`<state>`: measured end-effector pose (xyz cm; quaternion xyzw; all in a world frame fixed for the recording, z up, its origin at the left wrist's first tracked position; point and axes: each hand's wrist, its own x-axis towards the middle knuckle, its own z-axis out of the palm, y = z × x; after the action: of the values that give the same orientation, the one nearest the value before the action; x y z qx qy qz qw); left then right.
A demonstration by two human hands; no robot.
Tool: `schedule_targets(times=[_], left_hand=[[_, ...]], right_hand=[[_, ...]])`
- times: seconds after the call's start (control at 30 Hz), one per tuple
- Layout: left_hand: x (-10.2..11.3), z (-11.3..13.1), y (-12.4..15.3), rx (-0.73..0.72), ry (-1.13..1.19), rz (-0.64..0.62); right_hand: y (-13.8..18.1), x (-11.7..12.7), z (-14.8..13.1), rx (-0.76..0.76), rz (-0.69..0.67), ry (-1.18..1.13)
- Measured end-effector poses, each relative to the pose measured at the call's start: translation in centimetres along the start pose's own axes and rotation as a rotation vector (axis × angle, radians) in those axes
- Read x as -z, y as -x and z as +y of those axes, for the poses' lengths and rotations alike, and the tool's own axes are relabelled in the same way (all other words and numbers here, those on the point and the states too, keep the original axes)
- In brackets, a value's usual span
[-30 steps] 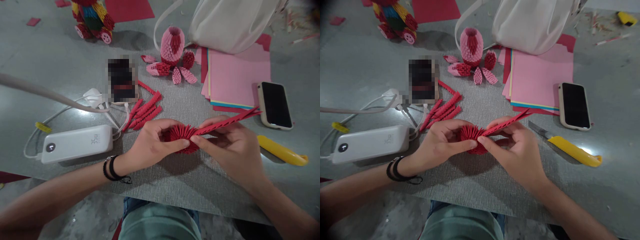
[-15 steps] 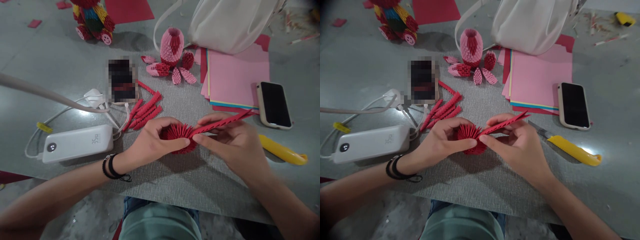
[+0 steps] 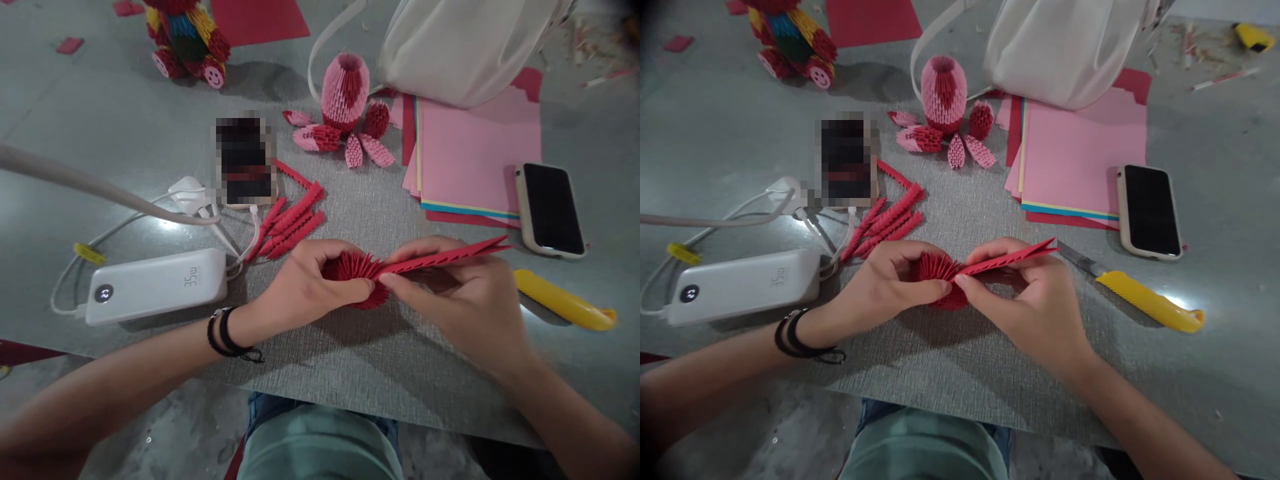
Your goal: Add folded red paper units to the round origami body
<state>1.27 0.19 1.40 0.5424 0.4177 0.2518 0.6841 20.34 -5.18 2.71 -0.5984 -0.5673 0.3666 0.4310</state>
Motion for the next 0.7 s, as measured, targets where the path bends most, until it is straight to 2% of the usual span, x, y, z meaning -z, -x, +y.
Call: schedule_targets(times=[0.27,0.43,0.7], left_hand=[[-0.15,-0.17,0.04,-0.003,0.068,-0.016],[-0.22,-0.21,-0.05,-0.051,0.053,0.023],[-0.23,0.02,0.10,-0.019,0.036,0.025]], right_hand=[[-0.13,0.00,-0.03,-0.027,-0.021,-0.031],[0.01,-0.21,-0.07,0.039,0.033,0.019],[0.10,-0.37,0.02,0.020,0.065,0.016]])
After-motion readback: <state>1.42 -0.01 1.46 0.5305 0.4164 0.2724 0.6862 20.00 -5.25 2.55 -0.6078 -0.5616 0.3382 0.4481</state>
